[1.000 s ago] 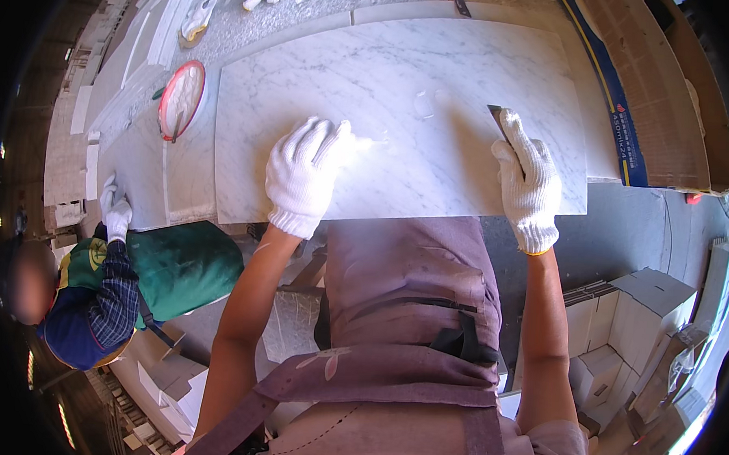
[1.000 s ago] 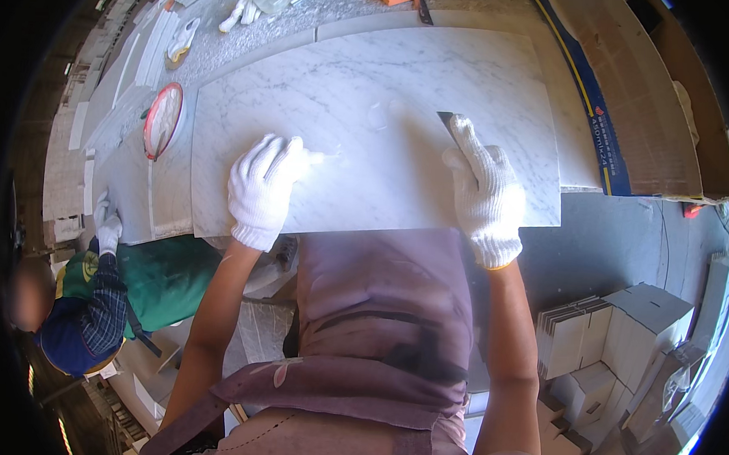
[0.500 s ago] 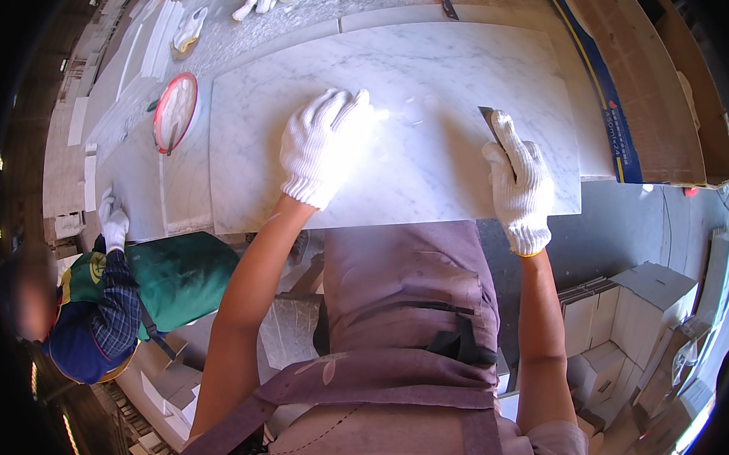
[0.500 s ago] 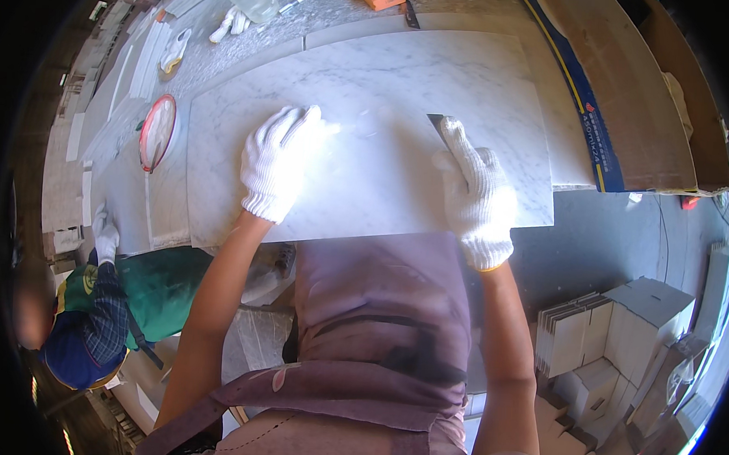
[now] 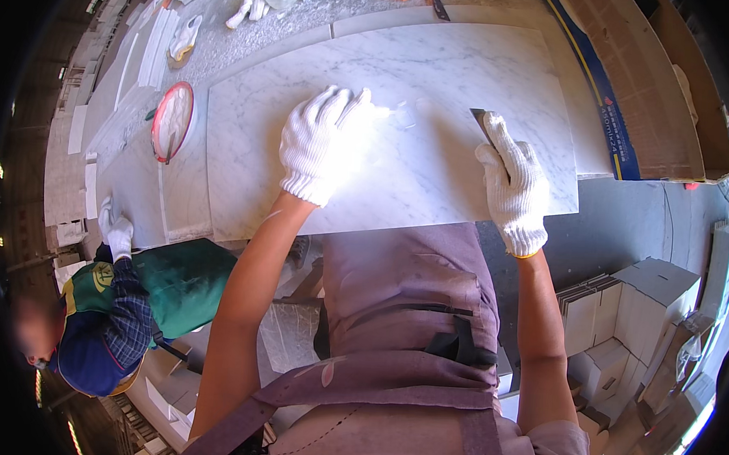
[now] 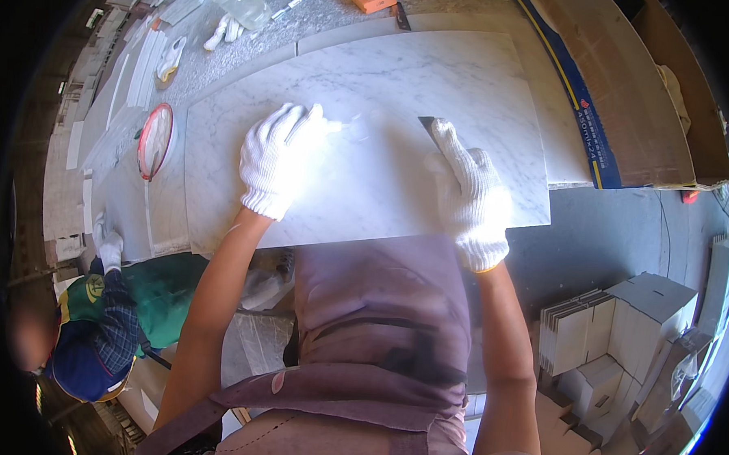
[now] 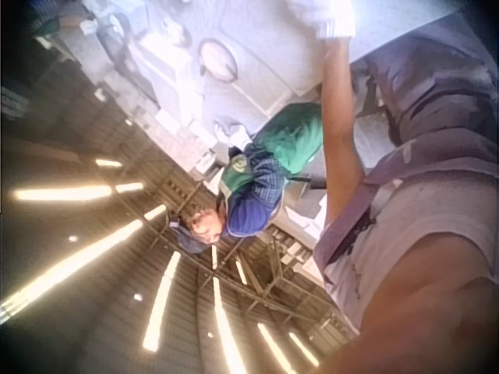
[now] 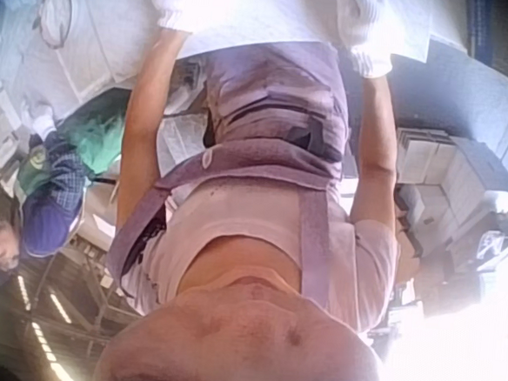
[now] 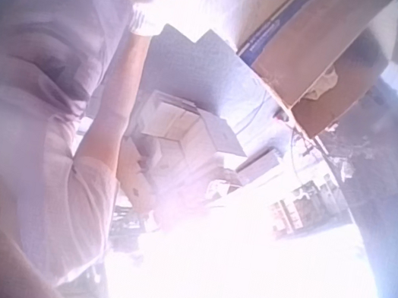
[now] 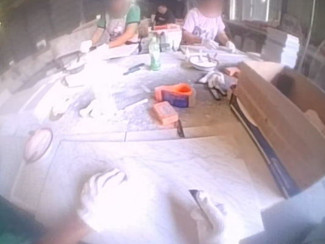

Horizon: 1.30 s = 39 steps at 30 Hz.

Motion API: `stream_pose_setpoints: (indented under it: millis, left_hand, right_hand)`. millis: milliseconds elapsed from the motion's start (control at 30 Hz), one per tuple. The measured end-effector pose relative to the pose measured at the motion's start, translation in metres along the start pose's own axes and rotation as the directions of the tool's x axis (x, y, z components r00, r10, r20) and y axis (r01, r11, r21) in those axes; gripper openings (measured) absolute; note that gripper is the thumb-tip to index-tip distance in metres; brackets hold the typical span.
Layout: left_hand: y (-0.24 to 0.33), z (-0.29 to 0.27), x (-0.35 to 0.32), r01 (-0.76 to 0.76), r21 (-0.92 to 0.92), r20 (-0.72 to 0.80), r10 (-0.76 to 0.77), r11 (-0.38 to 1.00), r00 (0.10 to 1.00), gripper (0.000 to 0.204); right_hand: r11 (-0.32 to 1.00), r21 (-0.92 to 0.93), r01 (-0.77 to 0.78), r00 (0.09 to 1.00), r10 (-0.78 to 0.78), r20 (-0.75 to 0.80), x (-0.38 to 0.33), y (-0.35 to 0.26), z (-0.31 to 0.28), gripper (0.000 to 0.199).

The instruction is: The person applies a white paste from a red bowl onto a large white tile using a small metal scraper, spreading it across the surface. They repeatedly dip the scraper into the bowl and smooth the paste over the tile while wearing white gloves.

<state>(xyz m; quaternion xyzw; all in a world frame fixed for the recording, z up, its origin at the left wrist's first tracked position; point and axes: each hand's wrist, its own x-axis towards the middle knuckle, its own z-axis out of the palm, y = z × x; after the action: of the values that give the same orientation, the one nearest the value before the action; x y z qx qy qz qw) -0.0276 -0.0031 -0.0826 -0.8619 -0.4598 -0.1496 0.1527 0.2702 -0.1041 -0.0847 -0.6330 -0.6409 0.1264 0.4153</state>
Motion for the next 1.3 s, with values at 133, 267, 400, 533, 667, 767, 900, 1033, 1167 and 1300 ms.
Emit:
stream_pose_setpoints:
  millis: [133, 267, 400, 533, 667, 767, 900, 1033, 1167, 1300]
  left_hand:
    - [0.0, -0.003, -0.001, 0.029, -0.038, 0.078, -0.026, 0.999, 0.997, 0.045]
    - [0.001, -0.005, 0.0, 0.008, -0.023, 0.024, -0.008, 1.0, 1.0, 0.04]
    - [0.006, -0.009, 0.005, 0.03, -0.08, -0.017, -0.031, 0.996, 0.999, 0.035]
    - [0.01, -0.01, 0.014, 0.142, -0.173, 0.134, -0.12, 0.975, 0.984, 0.036]
    - [0.009, -0.005, 0.023, -0.023, -0.13, -0.067, 0.014, 0.991, 0.998, 0.028]
    - [0.007, 0.001, 0.025, -0.086, -0.056, -0.141, 0.078, 0.995, 0.987, 0.03]
    - [0.008, 0.006, 0.023, -0.067, -0.057, -0.099, 0.061, 0.996, 0.993, 0.039]
    - [0.012, 0.004, 0.024, -0.071, -0.039, -0.096, 0.067, 0.997, 0.993, 0.043]
    - [0.013, 0.0, 0.029, -0.091, -0.039, -0.093, 0.087, 0.995, 0.992, 0.041]
    - [0.013, 0.001, 0.034, -0.109, -0.063, -0.085, 0.104, 0.992, 0.991, 0.035]
  right_hand:
    - [0.999, -0.008, -0.036, 0.999, 0.036, 0.012, -0.002, 0.0, -0.001, 0.051]
    - [1.0, 0.012, 0.019, 1.0, -0.018, -0.009, -0.001, 0.003, 0.0, 0.052]
    - [0.998, 0.005, 0.065, 0.998, -0.064, -0.028, 0.0, 0.006, 0.002, 0.053]
    - [0.999, -0.008, 0.033, 0.999, -0.034, -0.02, -0.001, 0.006, 0.002, 0.055]
    - [1.0, -0.011, 0.007, 1.0, -0.007, -0.005, -0.001, 0.004, 0.0, 0.056]
    - [1.0, 0.006, 0.009, 1.0, -0.009, -0.006, -0.001, 0.004, -0.001, 0.057]
    - [0.999, 0.031, 0.036, 0.999, -0.036, -0.002, -0.002, 0.004, -0.002, 0.063]
    - [1.0, 0.006, 0.027, 0.999, -0.027, 0.02, -0.002, 0.006, -0.002, 0.069]
    - [1.0, 0.0, 0.003, 1.0, -0.003, 0.027, -0.003, 0.006, -0.003, 0.067]
    - [1.0, 0.004, -0.004, 1.0, 0.004, 0.016, -0.003, 0.005, -0.003, 0.065]
